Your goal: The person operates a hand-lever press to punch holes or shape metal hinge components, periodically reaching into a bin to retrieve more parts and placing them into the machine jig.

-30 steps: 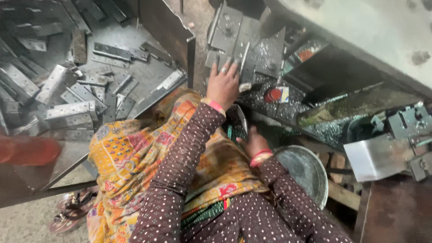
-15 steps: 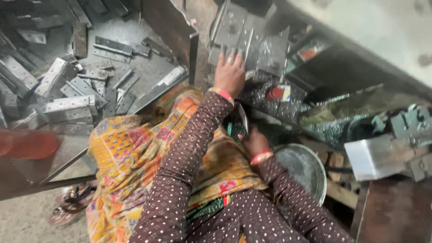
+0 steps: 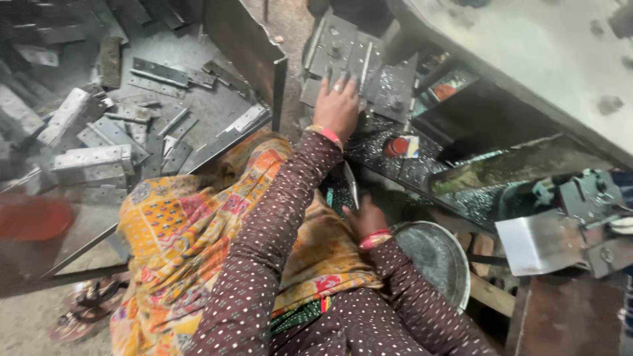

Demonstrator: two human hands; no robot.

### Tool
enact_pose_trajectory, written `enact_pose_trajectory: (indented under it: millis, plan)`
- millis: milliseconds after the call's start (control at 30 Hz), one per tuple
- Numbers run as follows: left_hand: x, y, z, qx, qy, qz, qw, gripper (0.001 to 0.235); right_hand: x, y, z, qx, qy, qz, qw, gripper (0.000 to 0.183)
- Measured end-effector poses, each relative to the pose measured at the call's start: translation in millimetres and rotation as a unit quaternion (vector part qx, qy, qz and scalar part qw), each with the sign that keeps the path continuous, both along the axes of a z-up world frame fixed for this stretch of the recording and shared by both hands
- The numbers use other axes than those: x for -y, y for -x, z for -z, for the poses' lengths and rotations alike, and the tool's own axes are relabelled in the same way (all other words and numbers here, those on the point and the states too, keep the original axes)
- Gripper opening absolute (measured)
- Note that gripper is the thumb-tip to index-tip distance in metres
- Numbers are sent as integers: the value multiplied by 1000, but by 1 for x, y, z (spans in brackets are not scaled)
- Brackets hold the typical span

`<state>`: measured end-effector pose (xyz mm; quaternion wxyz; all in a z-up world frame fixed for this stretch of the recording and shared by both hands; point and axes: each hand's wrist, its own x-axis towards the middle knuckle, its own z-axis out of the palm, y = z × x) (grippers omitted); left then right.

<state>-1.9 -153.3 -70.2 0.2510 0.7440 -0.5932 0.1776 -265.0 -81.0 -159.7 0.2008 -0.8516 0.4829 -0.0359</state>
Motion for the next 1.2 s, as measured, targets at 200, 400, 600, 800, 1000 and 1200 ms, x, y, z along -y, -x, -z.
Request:
enact_pose_trajectory:
  millis: [200,400,600,800,1000,1200]
  plan:
    - [15,-8,3,-63,-89,32,994,35,38,-8,-49,-114,-19,-43,992,74]
    - [45,-21,11,-33,-68,4,997,30,3,0,-13,-78,-55,15,995,77]
    - [9,-23,-12,-166,-106,64,978,23,11,21,20,-61,-22,5,998,76]
    - [-109,-94,16,-8,129,-36,991,37,32,-5,-95,76,122,-62,988,55]
    - [-268,-250,102,-59,-175,-364,913,18,22,-16,-121,154,63,-55,985,50]
    - [-411,-314,109,-160,-279,-326,889,44,23,-14,-120,134,58,-62,987,48]
